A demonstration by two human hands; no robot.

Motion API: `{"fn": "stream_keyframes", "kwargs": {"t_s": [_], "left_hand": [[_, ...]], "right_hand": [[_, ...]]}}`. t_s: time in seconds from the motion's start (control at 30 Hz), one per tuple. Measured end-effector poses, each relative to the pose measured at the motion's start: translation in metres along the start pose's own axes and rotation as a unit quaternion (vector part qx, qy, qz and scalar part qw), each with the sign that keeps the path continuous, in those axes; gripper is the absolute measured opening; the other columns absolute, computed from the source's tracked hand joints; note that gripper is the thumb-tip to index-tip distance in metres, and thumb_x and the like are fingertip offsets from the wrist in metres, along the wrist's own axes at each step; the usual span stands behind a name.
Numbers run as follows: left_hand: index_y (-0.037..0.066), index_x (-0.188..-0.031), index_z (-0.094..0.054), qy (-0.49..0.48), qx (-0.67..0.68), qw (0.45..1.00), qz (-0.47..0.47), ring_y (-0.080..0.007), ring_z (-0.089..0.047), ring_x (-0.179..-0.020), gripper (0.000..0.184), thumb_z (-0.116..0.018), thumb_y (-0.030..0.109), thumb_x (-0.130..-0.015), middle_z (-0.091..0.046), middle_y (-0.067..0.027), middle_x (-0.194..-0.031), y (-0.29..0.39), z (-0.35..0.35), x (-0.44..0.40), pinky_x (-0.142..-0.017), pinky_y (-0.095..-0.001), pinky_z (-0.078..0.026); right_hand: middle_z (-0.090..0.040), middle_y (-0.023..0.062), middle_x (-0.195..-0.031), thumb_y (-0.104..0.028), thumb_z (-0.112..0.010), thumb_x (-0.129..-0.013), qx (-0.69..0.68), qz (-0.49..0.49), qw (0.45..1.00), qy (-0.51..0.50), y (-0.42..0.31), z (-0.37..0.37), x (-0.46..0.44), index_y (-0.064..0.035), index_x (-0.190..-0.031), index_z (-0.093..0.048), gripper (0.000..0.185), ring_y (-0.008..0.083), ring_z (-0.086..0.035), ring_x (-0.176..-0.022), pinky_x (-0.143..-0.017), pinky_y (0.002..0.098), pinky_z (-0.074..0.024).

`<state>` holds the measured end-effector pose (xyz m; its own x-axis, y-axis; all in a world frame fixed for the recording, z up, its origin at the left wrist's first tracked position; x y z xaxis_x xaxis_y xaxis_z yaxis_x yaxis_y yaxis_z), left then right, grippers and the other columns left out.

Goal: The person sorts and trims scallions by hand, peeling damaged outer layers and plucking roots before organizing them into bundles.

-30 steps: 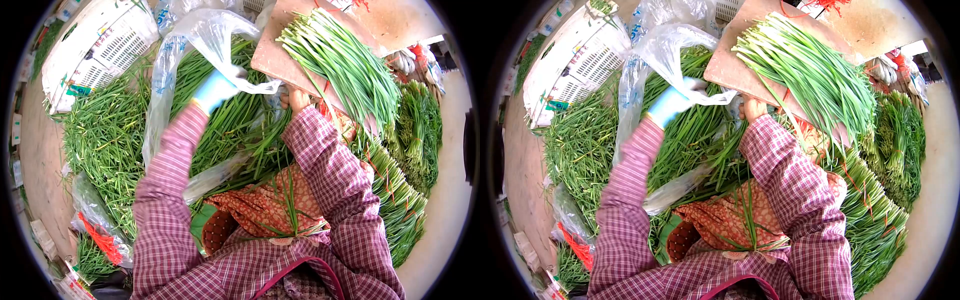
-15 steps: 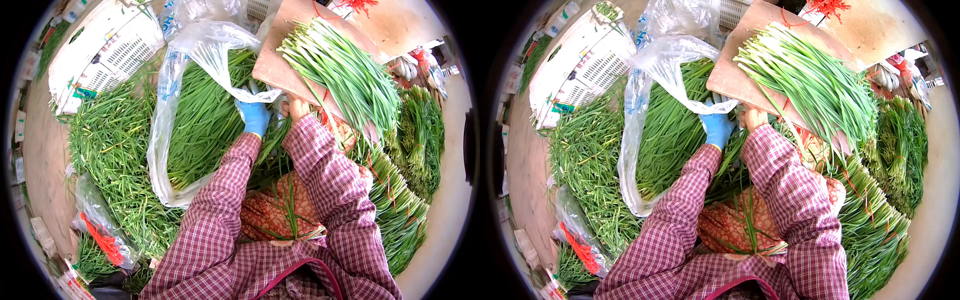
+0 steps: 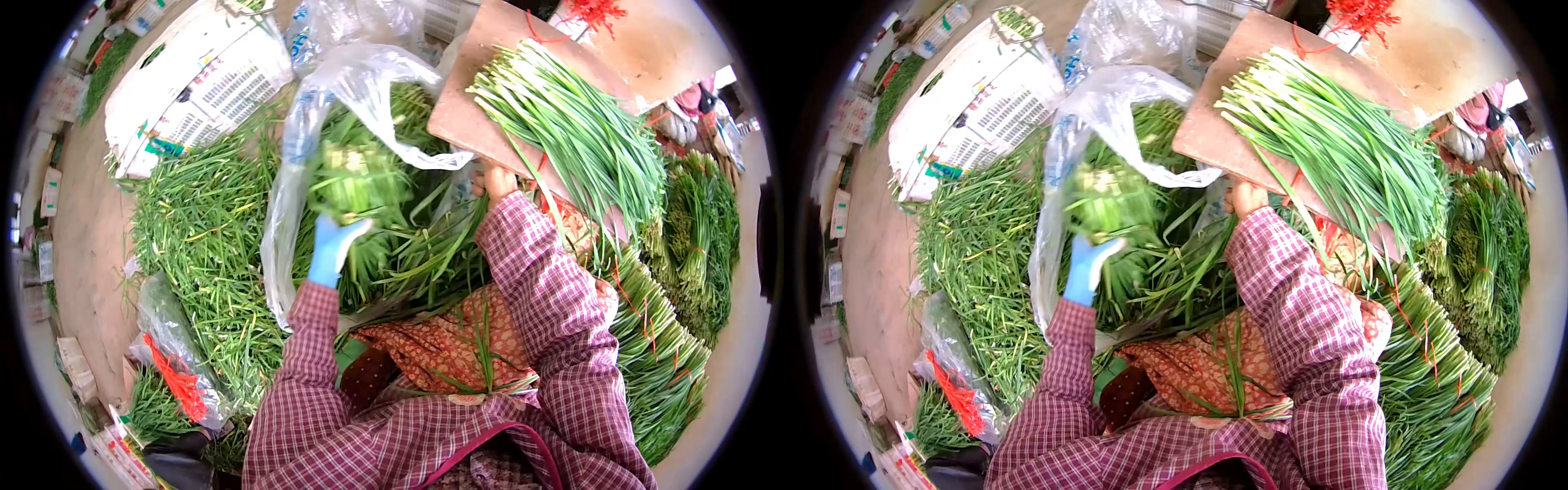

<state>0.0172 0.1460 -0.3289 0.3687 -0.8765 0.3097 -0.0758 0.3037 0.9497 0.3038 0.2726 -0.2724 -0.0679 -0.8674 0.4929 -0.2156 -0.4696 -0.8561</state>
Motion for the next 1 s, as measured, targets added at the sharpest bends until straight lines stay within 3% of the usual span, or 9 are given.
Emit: {"fn": "stream_keyframes", "kwargs": {"t_s": [0.13, 0.2, 0.27, 0.4, 0.5, 0.67, 0.8, 0.93, 1.0], "left_hand": [[-0.005, -0.126, -0.041, -0.030, 0.061, 0.994, -0.080, -0.0195, -0.063, -0.094, 0.046, -0.059, 0.006, -0.085, -0.062, -0.0137, -0.100, 0.015, 0.071, 0.039, -0.090, -0.0309, -0.050], [-0.003, -0.130, -0.037, 0.056, 0.092, 0.989, -0.106, -0.0180, -0.064, -0.089, 0.051, -0.059, 0.004, -0.084, -0.063, -0.0123, -0.096, 0.036, 0.083, 0.057, -0.085, -0.0279, -0.052], [-0.002, -0.131, -0.036, 0.061, 0.141, 0.984, -0.091, -0.0168, -0.064, -0.089, 0.051, -0.058, 0.003, -0.085, -0.063, -0.0114, -0.098, 0.018, 0.087, 0.058, -0.083, -0.0276, -0.053], [-0.001, -0.118, -0.054, 0.050, 0.179, 0.980, -0.070, -0.0164, -0.064, -0.090, 0.032, -0.058, 0.007, -0.087, -0.065, -0.0105, -0.099, -0.016, 0.092, 0.053, -0.084, -0.0281, -0.053], [-0.004, -0.119, -0.055, -0.004, 0.099, 0.993, -0.071, -0.0189, -0.063, -0.099, 0.032, -0.057, 0.010, -0.090, -0.066, -0.0139, -0.106, -0.031, 0.090, 0.046, -0.091, -0.0291, -0.050], [-0.002, -0.143, -0.014, 0.002, 0.194, 0.980, -0.038, -0.0237, -0.066, -0.094, 0.078, -0.063, 0.001, -0.084, -0.059, -0.0198, -0.113, -0.027, 0.080, 0.049, -0.082, -0.0309, -0.056], [-0.002, -0.141, -0.022, -0.028, 0.162, 0.986, -0.032, -0.0230, -0.065, -0.095, 0.070, -0.062, 0.000, -0.084, -0.057, -0.0188, -0.117, -0.022, 0.070, 0.048, -0.082, -0.0306, -0.056], [-0.003, -0.107, -0.064, -0.016, 0.144, 0.989, -0.029, -0.0178, -0.064, -0.096, 0.023, -0.057, 0.008, -0.088, -0.067, -0.0118, -0.105, -0.006, 0.052, 0.049, -0.088, -0.0290, -0.050], [-0.004, -0.106, -0.063, 0.008, 0.160, 0.985, -0.060, -0.0169, -0.064, -0.093, 0.024, -0.061, 0.008, -0.085, -0.066, -0.0109, -0.101, 0.017, 0.045, 0.051, -0.083, -0.0271, -0.052]], "right_hand": [[-0.046, 0.0018, -0.067, -0.020, -0.052, -0.091, 0.042, -0.001, 0.999, -0.006, 0.003, 0.000, -0.005, -0.0036, -0.093, -0.055, 0.017, 0.0078, -0.031, -0.043, -0.040, 0.0267, -0.0241], [-0.057, 0.0070, -0.074, -0.021, -0.050, -0.092, 0.221, -0.021, 0.970, -0.098, -0.004, -0.016, 0.005, 0.0015, -0.105, -0.058, 0.027, 0.0086, -0.031, -0.040, -0.038, 0.0269, -0.0292], [-0.066, 0.0108, -0.084, -0.031, -0.055, -0.092, 0.412, 0.012, 0.898, -0.153, -0.004, -0.036, 0.032, 0.0008, -0.110, -0.060, 0.037, 0.0102, -0.052, -0.049, -0.045, 0.0293, -0.0478], [-0.066, 0.0074, -0.081, -0.041, -0.054, -0.092, 0.661, -0.052, 0.662, -0.349, 0.012, -0.079, 0.104, -0.0019, -0.111, -0.061, 0.044, 0.0149, -0.061, -0.067, -0.076, 0.0357, -0.0537], [-0.066, 0.0072, -0.075, -0.040, -0.055, -0.092, 0.415, 0.000, 0.774, -0.479, 0.021, -0.113, 0.129, -0.0021, -0.096, -0.067, 0.040, 0.0146, -0.060, -0.064, -0.074, 0.0366, -0.0523], [-0.064, 0.0108, -0.088, -0.021, -0.064, -0.088, 0.284, 0.327, 0.858, -0.276, -0.002, -0.158, 0.089, -0.0045, -0.104, -0.069, 0.023, 0.0216, -0.060, -0.081, -0.080, 0.0351, -0.0461], [-0.060, 0.0098, -0.110, -0.020, -0.058, -0.092, 0.188, 0.286, 0.894, -0.288, 0.036, -0.175, 0.065, -0.0073, -0.117, -0.062, 0.029, 0.0217, -0.056, -0.104, -0.092, 0.0331, -0.0420], [-0.051, 0.0213, -0.129, -0.053, -0.072, -0.074, 0.239, 0.174, 0.902, -0.314, 0.051, -0.181, 0.068, -0.0046, -0.142, -0.030, 0.094, 0.0282, -0.049, -0.121, -0.105, 0.0355, -0.0351], [-0.044, 0.0219, -0.136, -0.054, -0.075, -0.071, 0.315, 0.154, 0.879, -0.323, 0.042, -0.182, 0.076, 0.0038, -0.145, -0.018, 0.110, 0.0248, -0.044, -0.126, -0.106, 0.0353, -0.0331]]}}
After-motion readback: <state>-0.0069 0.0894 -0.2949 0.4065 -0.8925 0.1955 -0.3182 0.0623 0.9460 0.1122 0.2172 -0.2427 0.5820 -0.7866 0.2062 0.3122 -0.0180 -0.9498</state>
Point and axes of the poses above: each hand's wrist, its own x-axis away from the middle knuckle, its own z-axis out of the back of the hand, y = z × x, the point moved 7 cm from there along -x, towards the middle knuckle
